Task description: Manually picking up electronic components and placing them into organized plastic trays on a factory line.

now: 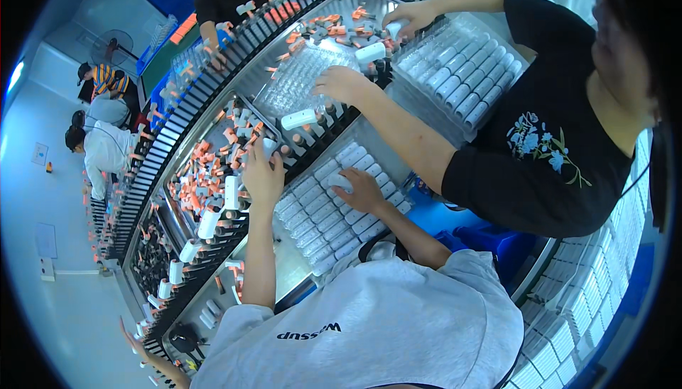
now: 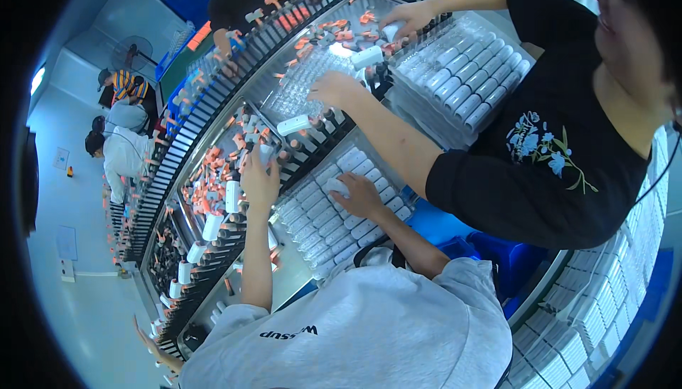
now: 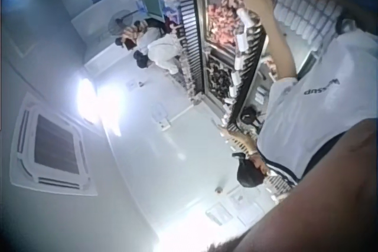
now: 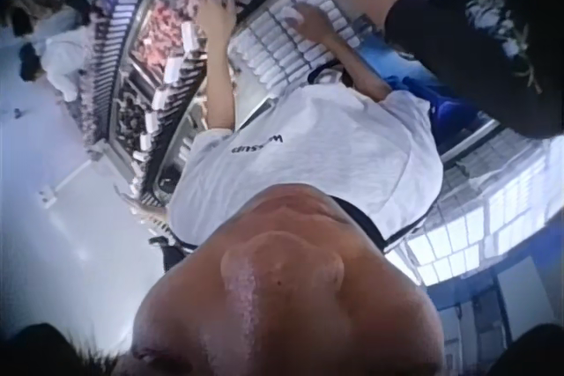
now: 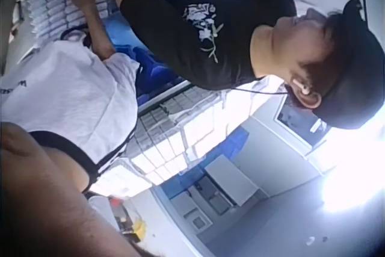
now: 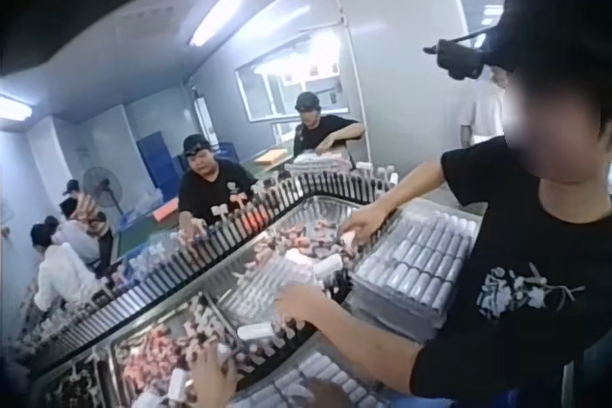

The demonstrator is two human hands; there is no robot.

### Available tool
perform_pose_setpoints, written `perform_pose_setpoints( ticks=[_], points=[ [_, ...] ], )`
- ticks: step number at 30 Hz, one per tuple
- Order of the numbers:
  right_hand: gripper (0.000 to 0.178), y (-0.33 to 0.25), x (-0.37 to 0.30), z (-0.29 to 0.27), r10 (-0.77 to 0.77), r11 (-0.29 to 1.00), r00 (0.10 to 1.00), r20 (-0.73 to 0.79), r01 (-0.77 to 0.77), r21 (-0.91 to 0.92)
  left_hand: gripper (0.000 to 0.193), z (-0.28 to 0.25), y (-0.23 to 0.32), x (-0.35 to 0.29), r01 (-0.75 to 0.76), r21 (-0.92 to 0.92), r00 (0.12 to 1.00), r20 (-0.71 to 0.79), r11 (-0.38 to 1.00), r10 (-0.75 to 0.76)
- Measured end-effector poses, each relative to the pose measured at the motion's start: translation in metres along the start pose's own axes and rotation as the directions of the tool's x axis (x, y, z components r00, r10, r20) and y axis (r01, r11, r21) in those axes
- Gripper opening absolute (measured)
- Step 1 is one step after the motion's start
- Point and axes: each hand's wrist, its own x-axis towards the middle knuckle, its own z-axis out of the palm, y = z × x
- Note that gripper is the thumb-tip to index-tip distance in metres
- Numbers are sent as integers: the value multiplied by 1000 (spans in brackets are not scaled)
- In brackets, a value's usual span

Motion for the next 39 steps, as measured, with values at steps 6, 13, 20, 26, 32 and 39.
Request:
perform_pose_setpoints(
  ticks=[6,13,20,26,32,39],
  points=[
    [40,3,3,1,-23,1000,1000,-4,24,17,60,-9,0,-31,28,62,943,-332,998,-6],
    [39,0,0,2,-30,1000,1000,-6,30,7,40,43,17,-134,35,-357,975,218,934,47],
    [38,3,-5,4,-95,995,995,-32,96,39,28,66,22,-167,-92,-144,930,342,985,137],
    [36,-4,-1,0,170,934,985,-9,-158,320,26,69,15,-166,-39,-188,932,347,981,103],
    [36,11,0,-6,267,877,960,-88,-204,436,29,63,21,-198,105,-355,859,504,929,95],
    [31,4,17,-20,289,876,948,-135,-205,437,32,67,36,-200,-86,-283,945,280,955,168]
  ],
)
